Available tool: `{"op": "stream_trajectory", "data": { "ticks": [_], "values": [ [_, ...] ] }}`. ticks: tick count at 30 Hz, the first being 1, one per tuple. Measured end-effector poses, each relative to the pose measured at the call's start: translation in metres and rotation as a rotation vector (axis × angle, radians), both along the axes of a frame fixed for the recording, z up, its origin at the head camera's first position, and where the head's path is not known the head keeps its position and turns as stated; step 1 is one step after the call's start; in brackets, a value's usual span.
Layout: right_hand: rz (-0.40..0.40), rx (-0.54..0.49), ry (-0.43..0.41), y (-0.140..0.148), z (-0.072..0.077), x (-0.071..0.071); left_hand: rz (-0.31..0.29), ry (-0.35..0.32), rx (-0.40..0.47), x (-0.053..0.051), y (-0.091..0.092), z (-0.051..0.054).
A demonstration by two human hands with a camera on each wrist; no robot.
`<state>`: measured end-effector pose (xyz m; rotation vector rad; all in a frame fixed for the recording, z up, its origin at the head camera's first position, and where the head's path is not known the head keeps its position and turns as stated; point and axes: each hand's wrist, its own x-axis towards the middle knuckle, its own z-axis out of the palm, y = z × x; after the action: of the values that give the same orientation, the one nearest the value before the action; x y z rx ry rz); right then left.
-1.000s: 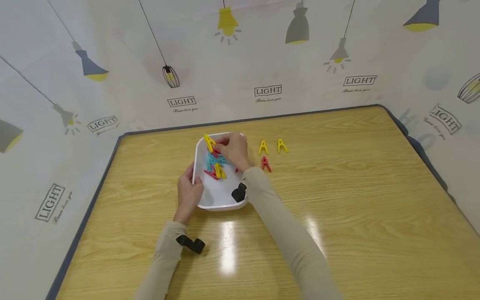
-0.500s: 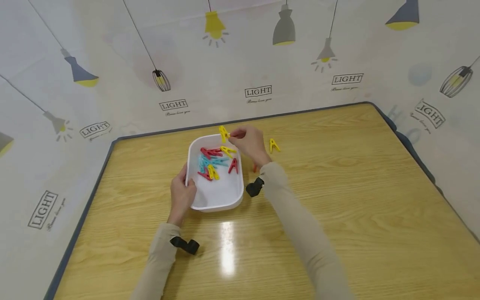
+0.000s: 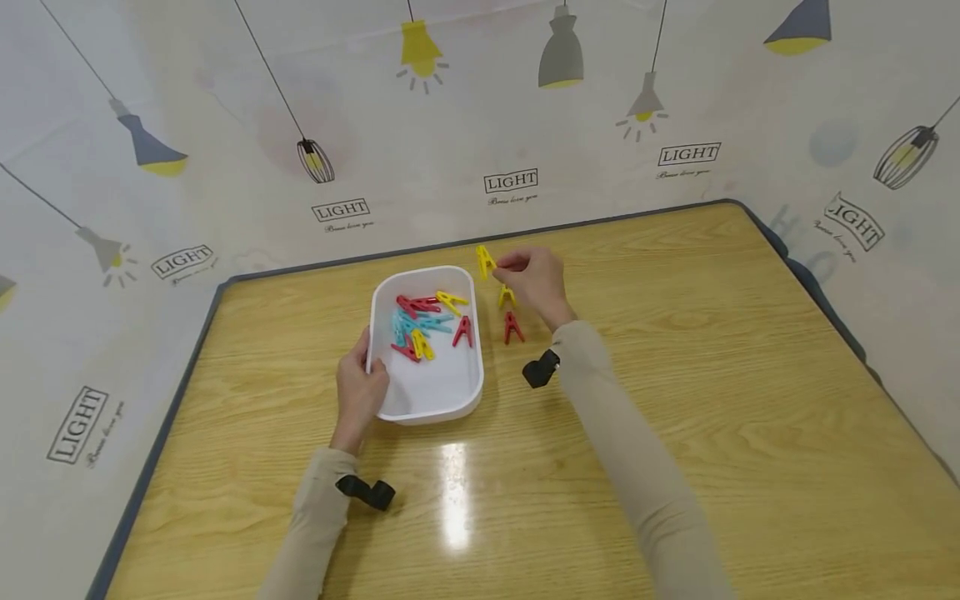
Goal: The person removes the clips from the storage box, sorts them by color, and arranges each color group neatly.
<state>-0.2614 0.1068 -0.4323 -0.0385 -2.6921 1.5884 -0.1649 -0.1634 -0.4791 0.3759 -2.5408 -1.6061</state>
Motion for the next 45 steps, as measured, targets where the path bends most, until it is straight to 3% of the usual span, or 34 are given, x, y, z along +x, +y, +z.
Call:
{"op": "stream_trajectory", "data": {
  "ticks": [5, 12, 25, 45],
  "values": [
    [-0.041, 0.021, 0.007, 0.019, -0.011, -0.001, -0.003, -0.016, 0.000, -0.001, 0.001, -0.001],
    [-0.068, 0.093, 0.016, 0.045, -0.024, 0.000, 0.001, 0.015, -0.017, 0.000, 0.000, -0.003],
    [-0.128, 0.111, 0.008, 0.075, -0.047, 0.003, -0.002, -0.034, -0.013, -0.001, -0.001, -0.001],
    [-0.195, 0.170, -0.029, 0.094, -0.054, 0.003, 0.013, 0.006, -0.035, 0.000, 0.000, -0.001]
  ]
}}
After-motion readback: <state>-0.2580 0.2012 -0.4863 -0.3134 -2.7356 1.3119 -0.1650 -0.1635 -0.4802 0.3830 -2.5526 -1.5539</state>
